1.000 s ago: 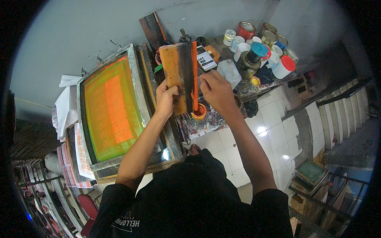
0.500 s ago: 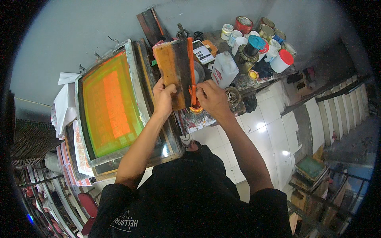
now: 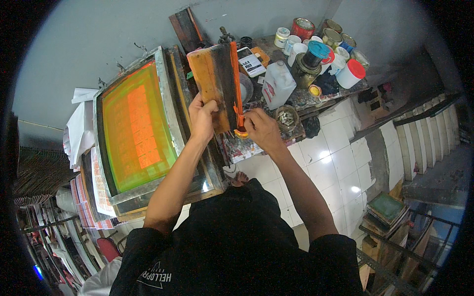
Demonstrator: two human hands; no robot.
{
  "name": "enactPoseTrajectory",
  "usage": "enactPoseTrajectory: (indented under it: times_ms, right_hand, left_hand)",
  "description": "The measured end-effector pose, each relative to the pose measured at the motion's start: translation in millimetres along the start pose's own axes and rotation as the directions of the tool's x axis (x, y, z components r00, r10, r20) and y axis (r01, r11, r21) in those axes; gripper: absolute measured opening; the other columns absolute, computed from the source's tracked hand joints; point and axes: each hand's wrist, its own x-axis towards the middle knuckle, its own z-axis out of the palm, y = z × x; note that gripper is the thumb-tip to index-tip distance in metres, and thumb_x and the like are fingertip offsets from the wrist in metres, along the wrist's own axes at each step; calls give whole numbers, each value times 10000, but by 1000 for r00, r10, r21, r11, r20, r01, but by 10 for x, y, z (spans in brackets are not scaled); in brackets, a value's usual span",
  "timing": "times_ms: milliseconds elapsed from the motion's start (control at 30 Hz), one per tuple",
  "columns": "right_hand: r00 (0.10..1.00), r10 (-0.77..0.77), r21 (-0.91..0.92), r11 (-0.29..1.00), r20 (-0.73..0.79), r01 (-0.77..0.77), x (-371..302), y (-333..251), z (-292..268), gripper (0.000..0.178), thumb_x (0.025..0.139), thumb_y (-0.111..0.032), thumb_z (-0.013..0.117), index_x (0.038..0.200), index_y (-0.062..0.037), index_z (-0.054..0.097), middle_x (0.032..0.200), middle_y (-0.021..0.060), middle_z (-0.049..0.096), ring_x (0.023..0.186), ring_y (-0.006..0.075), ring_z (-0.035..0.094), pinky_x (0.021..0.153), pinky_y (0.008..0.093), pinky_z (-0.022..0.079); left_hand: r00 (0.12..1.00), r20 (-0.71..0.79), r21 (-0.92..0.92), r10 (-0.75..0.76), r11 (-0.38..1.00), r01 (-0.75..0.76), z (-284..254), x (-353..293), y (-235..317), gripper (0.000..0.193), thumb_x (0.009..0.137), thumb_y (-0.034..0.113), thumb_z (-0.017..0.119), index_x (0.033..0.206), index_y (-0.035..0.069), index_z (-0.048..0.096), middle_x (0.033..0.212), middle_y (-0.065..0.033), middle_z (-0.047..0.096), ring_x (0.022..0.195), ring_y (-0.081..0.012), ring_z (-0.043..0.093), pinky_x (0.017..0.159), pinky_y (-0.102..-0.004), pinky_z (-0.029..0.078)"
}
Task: The person prepares a squeegee with ink and uses it to apply ink through a screen onto paper.
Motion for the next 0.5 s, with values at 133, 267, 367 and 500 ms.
enactPoseTrajectory:
  times_ms: [133, 267, 367, 500]
  right_hand:
    - [999, 6, -5, 1000, 47, -5, -95, 72, 12, 103, 824, 13, 660, 926, 6, 651, 892, 128, 645, 751, 295, 671, 648, 368, 557]
    - [994, 32, -35, 999, 100, -29, -171, 102, 26, 92, 847, -30, 651, 938, -16, 646, 900, 117, 631, 757, 300, 670, 649, 384, 565]
    - [991, 28, -41, 999, 132, -23, -235, 149, 39, 115, 828, 0, 661, 942, -11, 647, 898, 122, 642, 760, 299, 670, 643, 375, 555]
    - [987, 12, -45, 999, 159, -4, -286, 195, 49, 128, 834, -9, 660, 961, -14, 647, 884, 120, 633, 753, 296, 665, 635, 378, 549]
  left_hand:
    - [1000, 4, -1, 17, 1000, -17, 16, 26, 6, 347, 740, -93, 478, 1035, -11, 640, 903, -16, 648, 744, -89, 543, 674, -222, 411]
    - [1000, 2, -11, 19, 1000, -19, 4, 41, -14, 350, 737, -95, 479, 1034, -15, 644, 906, -17, 651, 747, -94, 546, 683, -226, 415]
    - [1000, -14, -9, 13, 1000, -13, -5, 48, -18, 342, 735, -95, 480, 1024, -19, 647, 908, -19, 652, 759, -101, 555, 694, -236, 424]
    - [999, -36, -31, 4, 999, -5, 12, 62, -11, 334, 732, -95, 482, 1012, -21, 649, 910, -24, 653, 773, -112, 556, 703, -246, 426]
